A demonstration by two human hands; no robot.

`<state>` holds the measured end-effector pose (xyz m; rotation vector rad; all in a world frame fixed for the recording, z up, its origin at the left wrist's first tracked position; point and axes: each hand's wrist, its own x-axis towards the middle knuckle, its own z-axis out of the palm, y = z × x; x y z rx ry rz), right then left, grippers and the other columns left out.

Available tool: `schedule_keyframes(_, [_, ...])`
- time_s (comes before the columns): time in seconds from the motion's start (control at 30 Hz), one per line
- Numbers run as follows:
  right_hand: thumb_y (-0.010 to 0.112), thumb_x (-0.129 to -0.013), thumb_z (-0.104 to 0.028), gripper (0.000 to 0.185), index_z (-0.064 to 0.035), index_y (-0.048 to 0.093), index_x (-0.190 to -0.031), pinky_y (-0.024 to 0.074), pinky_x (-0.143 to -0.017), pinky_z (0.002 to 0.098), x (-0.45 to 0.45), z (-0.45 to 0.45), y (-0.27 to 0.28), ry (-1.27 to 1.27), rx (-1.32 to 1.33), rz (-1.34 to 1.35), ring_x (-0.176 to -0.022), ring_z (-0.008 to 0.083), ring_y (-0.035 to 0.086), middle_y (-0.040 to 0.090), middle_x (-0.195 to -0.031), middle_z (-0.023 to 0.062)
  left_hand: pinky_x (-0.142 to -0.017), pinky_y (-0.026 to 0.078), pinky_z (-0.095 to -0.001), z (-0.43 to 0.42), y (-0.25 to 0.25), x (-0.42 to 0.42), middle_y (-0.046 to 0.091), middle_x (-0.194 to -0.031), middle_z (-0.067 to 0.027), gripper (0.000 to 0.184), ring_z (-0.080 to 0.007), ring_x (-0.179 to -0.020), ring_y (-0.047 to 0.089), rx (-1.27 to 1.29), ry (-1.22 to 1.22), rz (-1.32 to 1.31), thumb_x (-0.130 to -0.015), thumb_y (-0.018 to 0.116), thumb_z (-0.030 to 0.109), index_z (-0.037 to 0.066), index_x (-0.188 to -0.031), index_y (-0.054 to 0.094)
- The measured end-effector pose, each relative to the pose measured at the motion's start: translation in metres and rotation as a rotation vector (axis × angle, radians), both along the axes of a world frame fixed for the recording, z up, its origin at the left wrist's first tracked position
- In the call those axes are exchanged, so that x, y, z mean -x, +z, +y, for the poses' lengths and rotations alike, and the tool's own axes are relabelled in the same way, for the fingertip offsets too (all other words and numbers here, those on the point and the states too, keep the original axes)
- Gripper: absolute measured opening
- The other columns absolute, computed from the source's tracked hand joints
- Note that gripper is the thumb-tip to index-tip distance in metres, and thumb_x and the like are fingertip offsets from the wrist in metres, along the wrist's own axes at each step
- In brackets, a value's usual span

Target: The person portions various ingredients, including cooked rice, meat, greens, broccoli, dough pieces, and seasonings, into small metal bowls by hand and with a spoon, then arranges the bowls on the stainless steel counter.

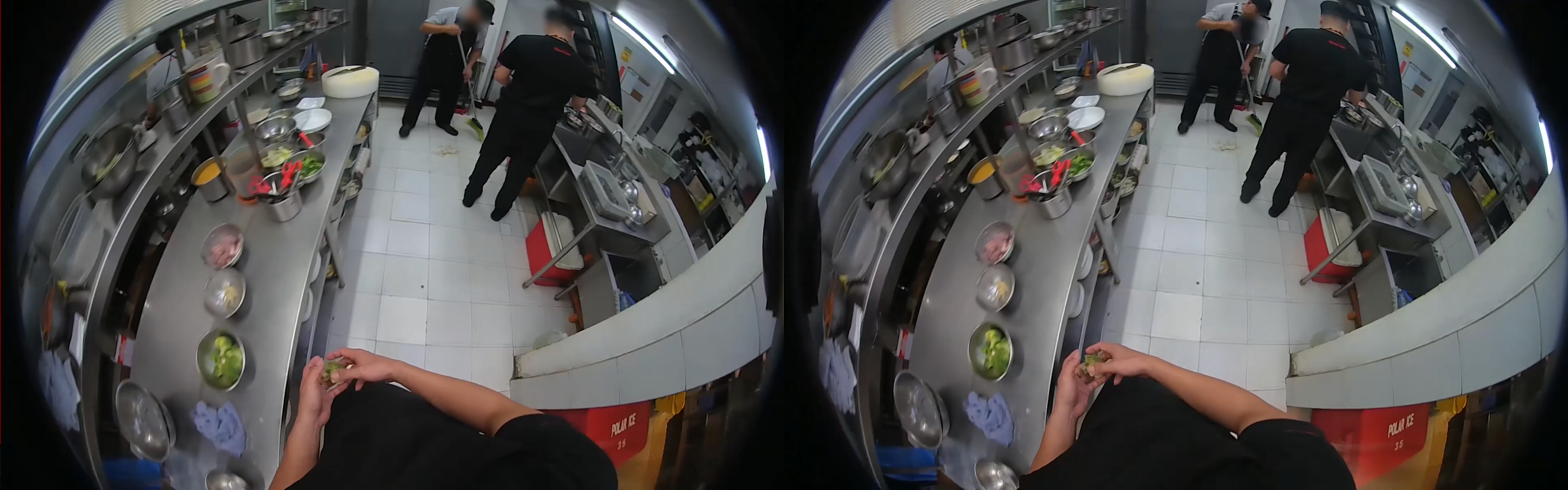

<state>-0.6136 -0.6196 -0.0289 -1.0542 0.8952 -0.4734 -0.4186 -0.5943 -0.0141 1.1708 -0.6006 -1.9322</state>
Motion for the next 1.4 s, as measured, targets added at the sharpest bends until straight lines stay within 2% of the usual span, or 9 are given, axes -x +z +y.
schedule_keyframes(0.27, [0.076,-0.089,-0.014,0.057,-0.0008,0.051,-0.139,0.0588,-0.070,0.0285,0.138,-0.111,-0.027,-0.323,0.096,0.203,-0.093,0.0166,0.069,0.070,-0.114,0.0109,-0.094,0.052,-0.0492,-0.152,-0.022,0.129,0.052,-0.129,-0.0177,0.083,-0.0321,-0.114,0.059,-0.049,-0.154,0.061,-0.093,0.066,0.029,0.006,-0.155,0.015])
schedule_keyframes(0.4, [0.079,-0.083,-0.012,0.061,0.0020,0.053,-0.137,0.0583,-0.063,0.0280,0.214,-0.187,-0.039,-0.582,0.007,0.108,-0.082,0.0162,0.070,0.070,-0.107,0.0117,-0.088,0.055,-0.0438,-0.250,-0.039,0.183,0.053,-0.128,-0.0145,0.071,-0.0295,-0.110,0.061,-0.066,-0.247,-0.085,-0.094,0.068,0.029,0.005,-0.149,0.029])
schedule_keyframes(0.57, [0.076,-0.083,-0.009,0.055,0.0008,0.053,-0.131,0.0567,-0.058,0.0318,0.322,-0.261,-0.041,-0.928,-0.094,0.261,-0.076,0.0167,0.069,0.072,-0.101,0.0120,-0.083,0.056,-0.0352,-0.388,-0.040,0.237,0.069,-0.110,-0.0152,0.038,-0.0208,-0.096,0.068,0.026,-0.348,-0.181,-0.099,0.065,0.036,-0.003,-0.101,0.062])
schedule_keyframes(0.7, [0.075,-0.083,-0.009,0.050,-0.0024,0.055,-0.129,0.0558,-0.058,0.0315,0.392,-0.295,-0.048,-1.091,-0.130,0.343,-0.077,0.0171,0.069,0.070,-0.099,0.0088,-0.080,0.054,-0.0302,-0.490,-0.019,0.269,0.072,-0.108,-0.0118,0.032,-0.0166,-0.092,0.069,0.238,-0.360,-0.266,-0.103,0.060,0.030,-0.001,-0.094,0.066])
schedule_keyframes(0.83, [0.075,-0.082,-0.011,0.050,-0.0024,0.056,-0.128,0.0529,-0.056,0.0312,0.440,-0.320,-0.071,-1.274,-0.279,0.288,-0.073,0.0166,0.068,0.070,-0.094,0.0071,-0.080,0.054,-0.0298,-0.558,0.006,0.286,0.072,-0.107,-0.0108,0.029,-0.0163,-0.093,0.069,0.260,-0.302,-0.226,-0.103,0.059,0.027,-0.001,-0.096,0.067])
schedule_keyframes(0.93, [0.075,-0.081,-0.009,0.045,-0.0036,0.059,-0.122,0.0507,-0.055,0.0307,0.466,-0.351,-0.095,-1.372,-0.384,0.241,-0.070,0.0156,0.067,0.068,-0.089,0.0056,-0.079,0.055,-0.0331,-0.588,0.011,0.299,0.065,-0.125,-0.0162,0.035,-0.0223,-0.099,0.068,0.233,-0.189,-0.180,-0.101,0.054,0.013,0.003,-0.135,0.050])
schedule_keyframes(1.03, [0.072,-0.084,-0.012,0.041,-0.0042,0.059,-0.122,0.0527,-0.057,0.0323,0.500,-0.400,-0.112,-1.315,-0.422,0.238,-0.075,0.0187,0.068,0.071,-0.096,0.0059,-0.077,0.055,-0.0340,-0.613,0.005,0.314,0.062,-0.121,-0.0149,0.054,-0.0215,-0.090,0.069,0.139,-0.109,-0.187,-0.093,0.050,0.001,0.008,-0.145,0.039])
schedule_keyframes(1.27, [0.075,-0.083,-0.011,0.039,-0.0084,0.061,-0.118,0.0522,-0.062,0.0319,0.606,-0.592,-0.135,-1.289,-0.379,0.155,-0.076,0.0175,0.068,0.071,-0.095,0.0048,-0.062,0.055,-0.0354,-0.708,-0.049,0.354,0.056,-0.084,-0.0073,0.043,-0.0194,-0.070,0.063,0.162,-0.011,-0.214,-0.090,0.054,0.000,0.008,-0.131,0.044])
schedule_keyframes(1.4, [0.081,-0.076,-0.010,0.065,0.0010,0.051,-0.133,0.0528,-0.052,0.0325,0.676,-0.716,-0.189,-1.264,-0.349,0.205,-0.069,0.0176,0.066,0.067,-0.097,0.0103,-0.059,0.053,-0.0322,-0.780,-0.043,0.412,0.059,-0.080,-0.0066,0.038,-0.0181,-0.066,0.062,0.065,0.102,-0.237,-0.093,0.063,0.009,0.006,-0.127,0.046])
